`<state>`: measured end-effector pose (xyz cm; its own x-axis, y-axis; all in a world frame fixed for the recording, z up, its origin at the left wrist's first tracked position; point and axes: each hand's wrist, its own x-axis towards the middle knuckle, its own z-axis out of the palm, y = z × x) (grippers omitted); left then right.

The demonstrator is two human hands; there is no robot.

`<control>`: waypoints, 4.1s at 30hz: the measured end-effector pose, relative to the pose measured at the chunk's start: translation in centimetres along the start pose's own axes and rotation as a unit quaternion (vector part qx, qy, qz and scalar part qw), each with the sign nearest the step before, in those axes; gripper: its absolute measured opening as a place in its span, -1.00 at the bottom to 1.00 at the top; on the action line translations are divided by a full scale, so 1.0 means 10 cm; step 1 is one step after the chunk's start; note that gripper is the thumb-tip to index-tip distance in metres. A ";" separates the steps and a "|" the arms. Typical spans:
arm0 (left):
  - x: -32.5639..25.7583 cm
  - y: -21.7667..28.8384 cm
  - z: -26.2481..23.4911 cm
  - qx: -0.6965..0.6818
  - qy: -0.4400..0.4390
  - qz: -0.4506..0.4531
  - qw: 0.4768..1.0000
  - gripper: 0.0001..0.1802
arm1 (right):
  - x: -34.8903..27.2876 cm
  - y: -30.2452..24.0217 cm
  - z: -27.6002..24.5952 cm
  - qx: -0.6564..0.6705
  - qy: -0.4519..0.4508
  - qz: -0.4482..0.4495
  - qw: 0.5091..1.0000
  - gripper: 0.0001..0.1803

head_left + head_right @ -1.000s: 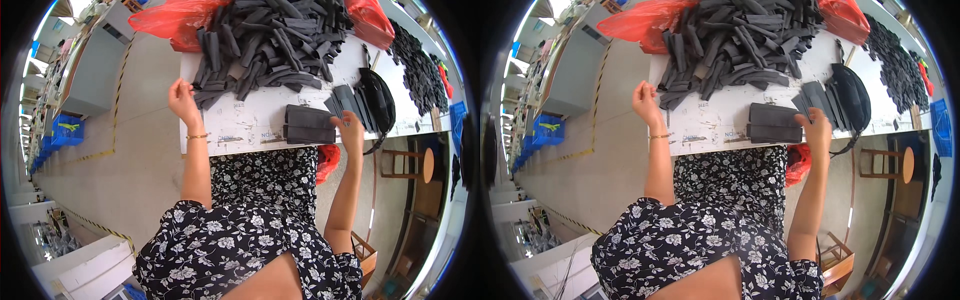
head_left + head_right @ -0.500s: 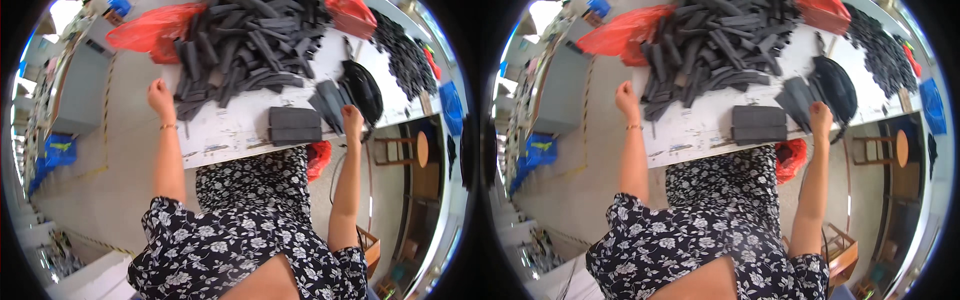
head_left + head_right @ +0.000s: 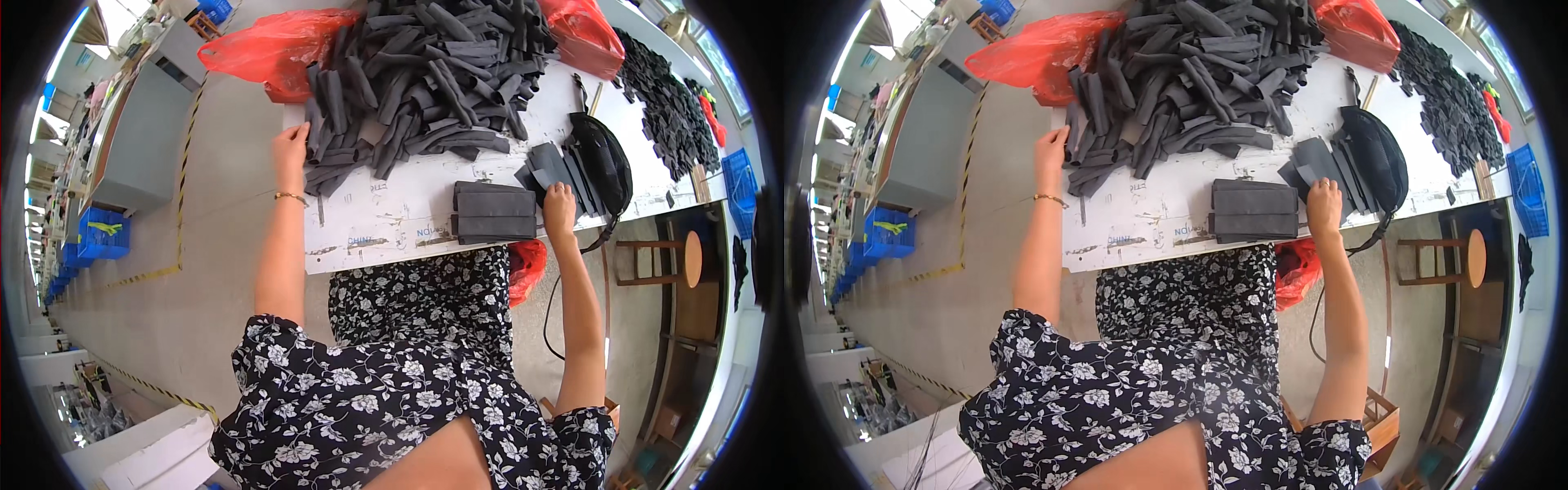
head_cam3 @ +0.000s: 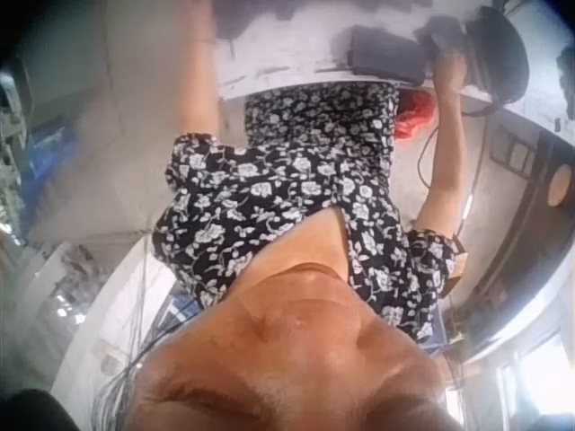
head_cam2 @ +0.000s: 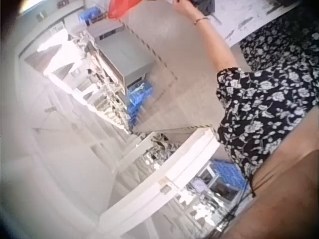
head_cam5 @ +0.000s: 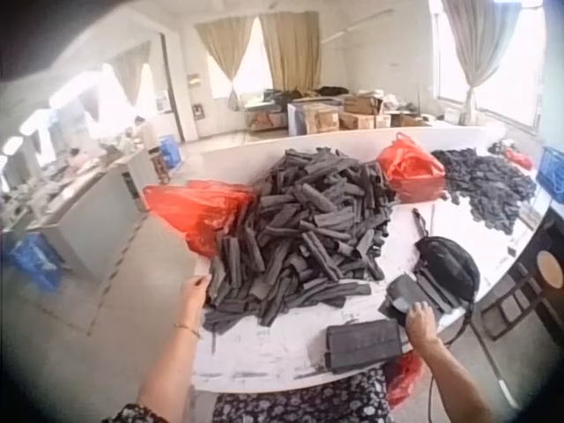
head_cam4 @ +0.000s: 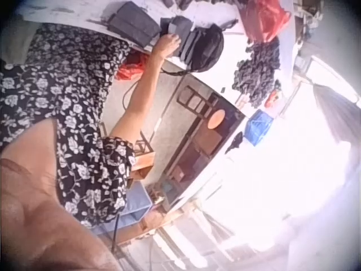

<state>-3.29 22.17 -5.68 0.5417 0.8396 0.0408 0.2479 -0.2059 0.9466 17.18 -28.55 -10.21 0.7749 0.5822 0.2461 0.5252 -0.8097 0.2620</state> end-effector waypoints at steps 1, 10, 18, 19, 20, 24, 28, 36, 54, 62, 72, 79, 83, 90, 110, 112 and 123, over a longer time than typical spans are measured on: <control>-0.14 0.14 0.05 -0.132 -0.032 -0.023 0.990 -0.68 | -0.02 0.07 0.00 0.029 -0.006 0.001 1.000 -0.89; -1.09 0.77 0.59 -0.377 -0.061 -0.025 0.924 -0.74 | 0.20 -0.22 -1.30 0.367 0.228 0.085 0.898 -0.74; -1.51 1.19 1.02 -0.270 -0.174 -0.003 0.947 -0.76 | 0.19 -1.08 -2.16 0.210 0.190 -0.355 0.891 -0.72; -1.43 1.18 0.99 -0.349 -0.182 -0.031 0.919 -0.78 | 0.11 -1.09 -2.03 0.135 0.050 -0.427 0.893 -0.80; -1.38 1.19 0.92 -0.421 -0.184 -0.056 0.886 -0.80 | 0.02 -1.09 -1.91 0.133 0.041 -0.449 0.882 -0.87; -1.40 1.27 0.79 -0.411 -0.140 -0.031 0.900 -0.81 | -0.01 -0.99 -2.17 0.251 0.053 -0.398 0.881 -0.78; -1.47 1.21 0.82 -0.458 -0.186 -0.055 0.867 -0.77 | 0.11 -0.93 -2.29 0.353 0.195 -0.241 0.883 -0.53; -1.72 1.25 0.94 -0.536 -0.278 -0.147 0.784 -0.75 | 0.20 -1.25 -1.96 0.287 0.219 -0.223 0.906 -0.43; -1.58 1.05 1.00 -0.557 -0.156 -0.250 0.777 -0.78 | -0.08 -1.06 -2.07 0.567 0.058 -0.087 0.817 -0.59; -1.64 1.13 0.99 -0.529 -0.201 -0.230 0.792 -0.80 | 0.03 -1.10 -2.09 0.472 0.137 -0.139 0.860 -0.69; -1.94 1.41 0.99 -0.512 -0.171 -0.133 0.831 -0.80 | 0.04 -1.17 -2.10 0.288 0.274 -0.169 0.902 -0.62; -2.12 1.59 0.97 -0.548 -0.131 0.008 0.826 -0.77 | -0.06 -1.34 -2.16 0.362 0.261 -0.138 0.884 -0.41; -2.03 1.48 1.02 -0.604 -0.315 0.002 0.732 -0.72 | -0.14 -1.38 -2.27 0.411 0.214 -0.133 0.876 -0.36; -2.19 1.47 1.17 -0.637 -0.297 -0.043 0.710 -0.74 | -0.03 -1.39 -2.18 0.439 0.180 -0.188 0.860 -0.51; -2.08 1.51 1.18 -0.675 -0.164 -0.031 0.719 -0.65 | 0.09 -1.32 -2.01 0.516 0.168 -0.186 0.819 -0.86; -2.10 1.51 1.20 -0.679 -0.159 -0.037 0.716 -0.65 | 0.08 -1.33 -2.01 0.516 0.170 -0.185 0.819 -0.86; -2.12 1.51 1.22 -0.673 -0.161 -0.051 0.720 -0.70 | 0.10 -1.32 -1.98 0.524 0.162 -0.179 0.817 -0.85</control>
<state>-1.23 -4.90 3.86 0.7879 0.6108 0.0776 -0.5856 0.7044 0.4011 4.05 -15.82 5.05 0.4620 0.6472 0.6064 0.8416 -0.1042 -0.5300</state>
